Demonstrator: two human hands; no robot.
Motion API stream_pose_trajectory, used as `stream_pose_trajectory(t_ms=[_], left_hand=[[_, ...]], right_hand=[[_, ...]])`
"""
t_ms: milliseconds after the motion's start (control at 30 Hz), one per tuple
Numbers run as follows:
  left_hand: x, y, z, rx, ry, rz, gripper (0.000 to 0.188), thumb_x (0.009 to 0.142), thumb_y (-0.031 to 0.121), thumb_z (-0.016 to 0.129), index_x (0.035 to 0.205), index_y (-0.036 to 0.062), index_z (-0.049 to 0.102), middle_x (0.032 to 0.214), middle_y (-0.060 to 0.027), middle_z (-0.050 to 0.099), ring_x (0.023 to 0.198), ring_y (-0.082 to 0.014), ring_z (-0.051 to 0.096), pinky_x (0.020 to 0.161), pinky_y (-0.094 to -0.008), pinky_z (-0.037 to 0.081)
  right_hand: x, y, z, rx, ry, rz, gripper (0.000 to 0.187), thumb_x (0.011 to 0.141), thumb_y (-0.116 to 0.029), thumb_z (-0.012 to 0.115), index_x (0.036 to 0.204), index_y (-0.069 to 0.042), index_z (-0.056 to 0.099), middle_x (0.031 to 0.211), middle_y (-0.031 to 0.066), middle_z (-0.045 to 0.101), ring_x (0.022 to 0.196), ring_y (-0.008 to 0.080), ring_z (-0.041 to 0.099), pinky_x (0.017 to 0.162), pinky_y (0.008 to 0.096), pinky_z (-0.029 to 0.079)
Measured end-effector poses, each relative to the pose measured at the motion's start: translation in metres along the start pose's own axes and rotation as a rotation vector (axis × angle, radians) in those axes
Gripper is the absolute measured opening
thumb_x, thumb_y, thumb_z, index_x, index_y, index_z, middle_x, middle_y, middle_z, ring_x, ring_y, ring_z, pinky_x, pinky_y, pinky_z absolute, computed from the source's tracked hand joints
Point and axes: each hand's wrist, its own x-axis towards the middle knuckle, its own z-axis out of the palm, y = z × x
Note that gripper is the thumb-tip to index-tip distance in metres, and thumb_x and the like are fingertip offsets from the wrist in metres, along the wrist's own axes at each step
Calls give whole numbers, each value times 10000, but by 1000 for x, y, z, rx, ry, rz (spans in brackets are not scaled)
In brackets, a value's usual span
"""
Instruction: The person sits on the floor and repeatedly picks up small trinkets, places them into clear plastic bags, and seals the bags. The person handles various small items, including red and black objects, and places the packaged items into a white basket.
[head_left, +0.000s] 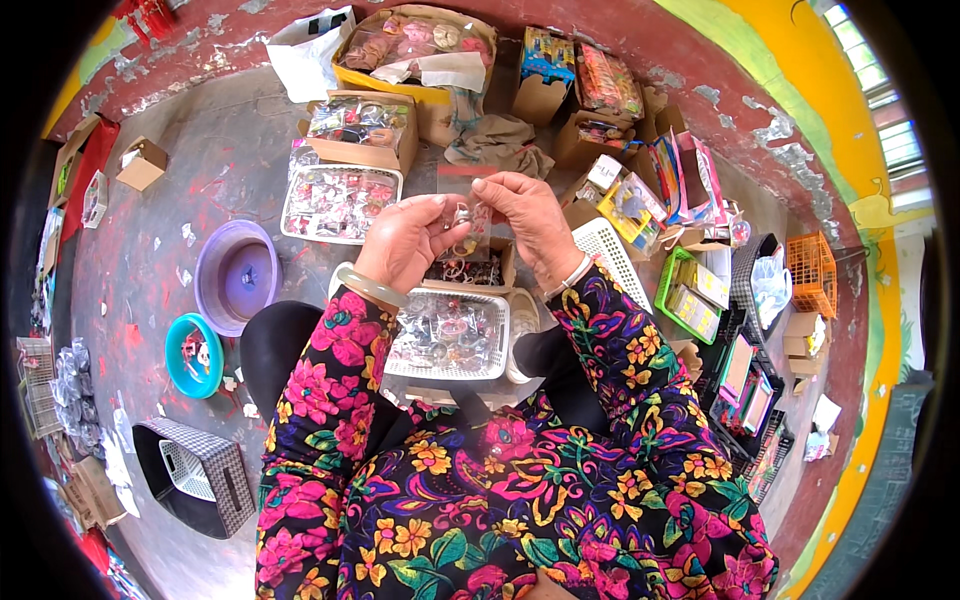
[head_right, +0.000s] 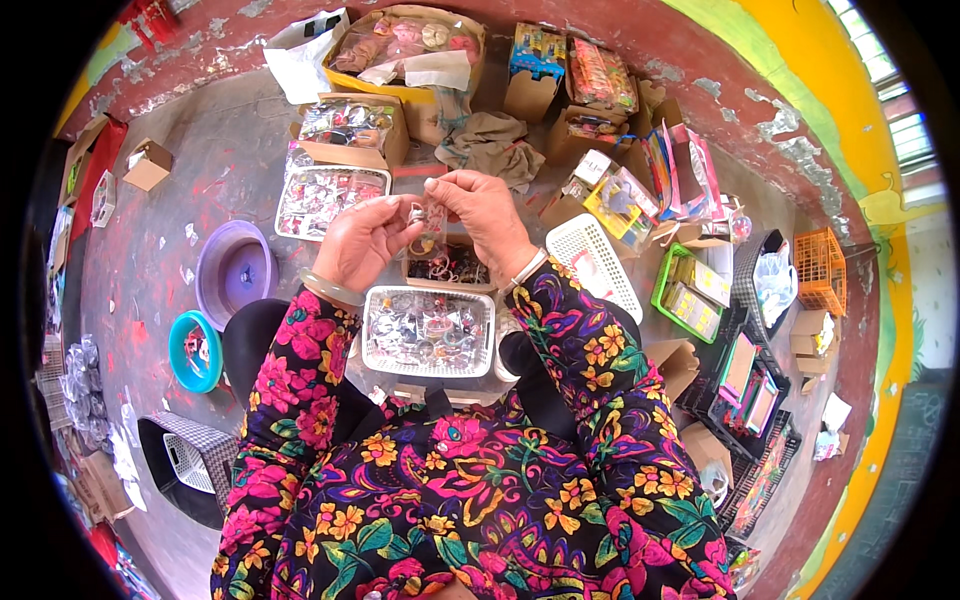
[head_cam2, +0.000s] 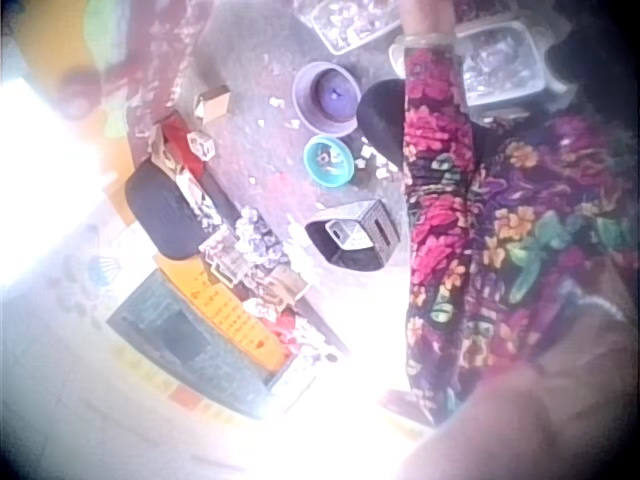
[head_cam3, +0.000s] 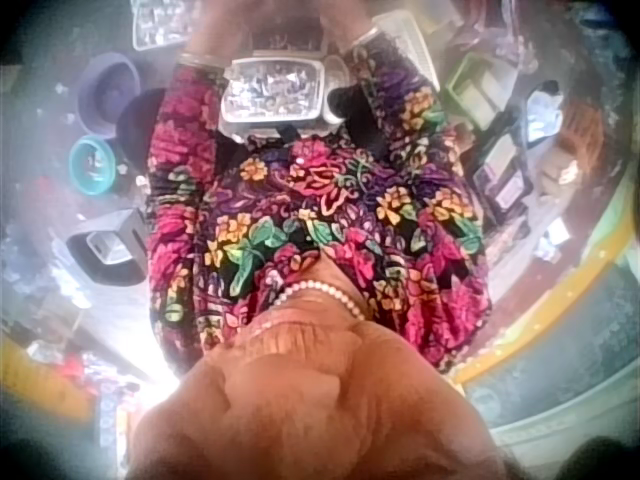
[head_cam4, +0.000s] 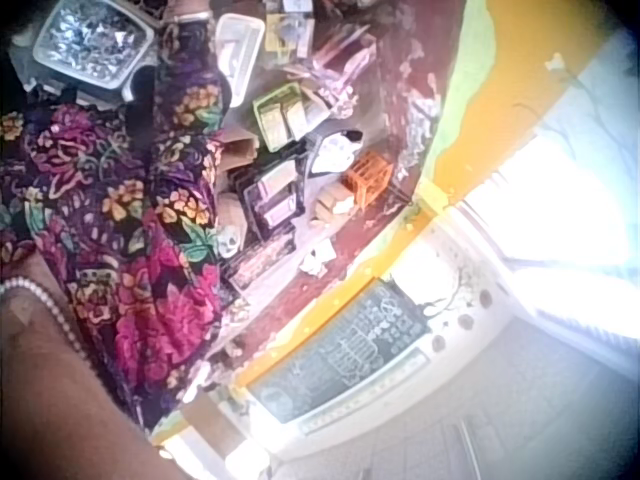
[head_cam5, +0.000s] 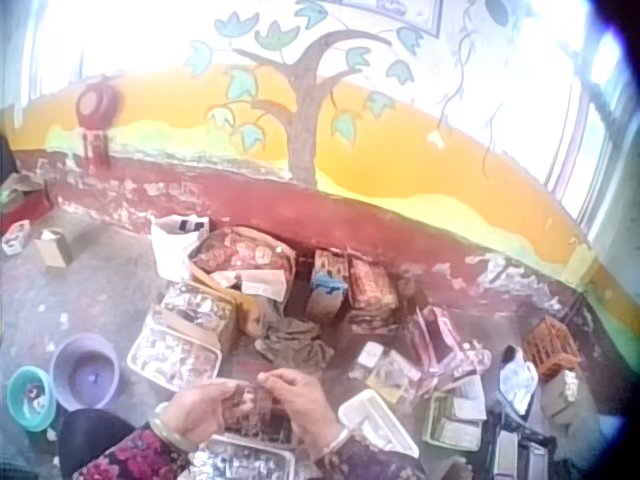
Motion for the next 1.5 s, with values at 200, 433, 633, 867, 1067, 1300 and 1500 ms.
stream_pose_trajectory(t_ms=[200,433,633,867,1067,1300,1500], left_hand=[[-1,-5,5,26,-18,36,237,893,110,514,1076,-37,552,1017,-92,604,917,-147,585,821,-280,501],[1,-6,3,-4,-62,103,241,905,95,490,1085,-57,542,1097,-136,583,1028,-204,571,847,-298,496],[-1,-3,4,-37,-45,45,265,911,112,479,1103,-66,520,1083,-167,581,1014,-240,577,848,-327,500],[1,-6,4,108,52,41,267,931,145,437,1118,-30,514,1010,-159,608,935,-245,611,827,-328,511],[6,-22,2,317,44,37,230,925,121,429,1078,-5,547,990,-96,618,892,-175,622,802,-293,509],[7,-22,9,430,60,-24,228,871,41,447,1061,-13,560,971,-50,609,861,-125,610,758,-236,498],[9,-26,10,455,82,-10,237,856,-16,401,1035,-53,552,948,-86,592,824,-147,602,732,-258,516]], right_hand=[[-6,-3,8,-60,-27,-9,168,830,-163,640,796,2,652,692,-5,596,613,52,495,565,193,389],[-3,-1,4,-84,-19,-26,177,825,-166,644,774,4,647,662,-14,576,616,50,488,564,194,390],[0,-3,-3,-207,21,-38,173,813,-165,654,764,0,643,641,-24,555,603,51,462,553,203,380],[0,-10,3,-624,198,-536,102,793,-154,639,811,-54,650,705,12,580,620,126,510,570,252,399],[-13,-8,18,-1258,-12,-925,127,689,-116,612,813,-100,638,787,20,574,808,219,541,714,355,392],[-14,-7,17,-1568,-9,-1035,53,649,-164,536,646,-115,555,696,18,520,739,188,519,718,342,373],[-18,-6,16,-1545,-5,-984,52,624,-158,565,624,-106,558,681,21,507,738,194,510,744,338,370]])
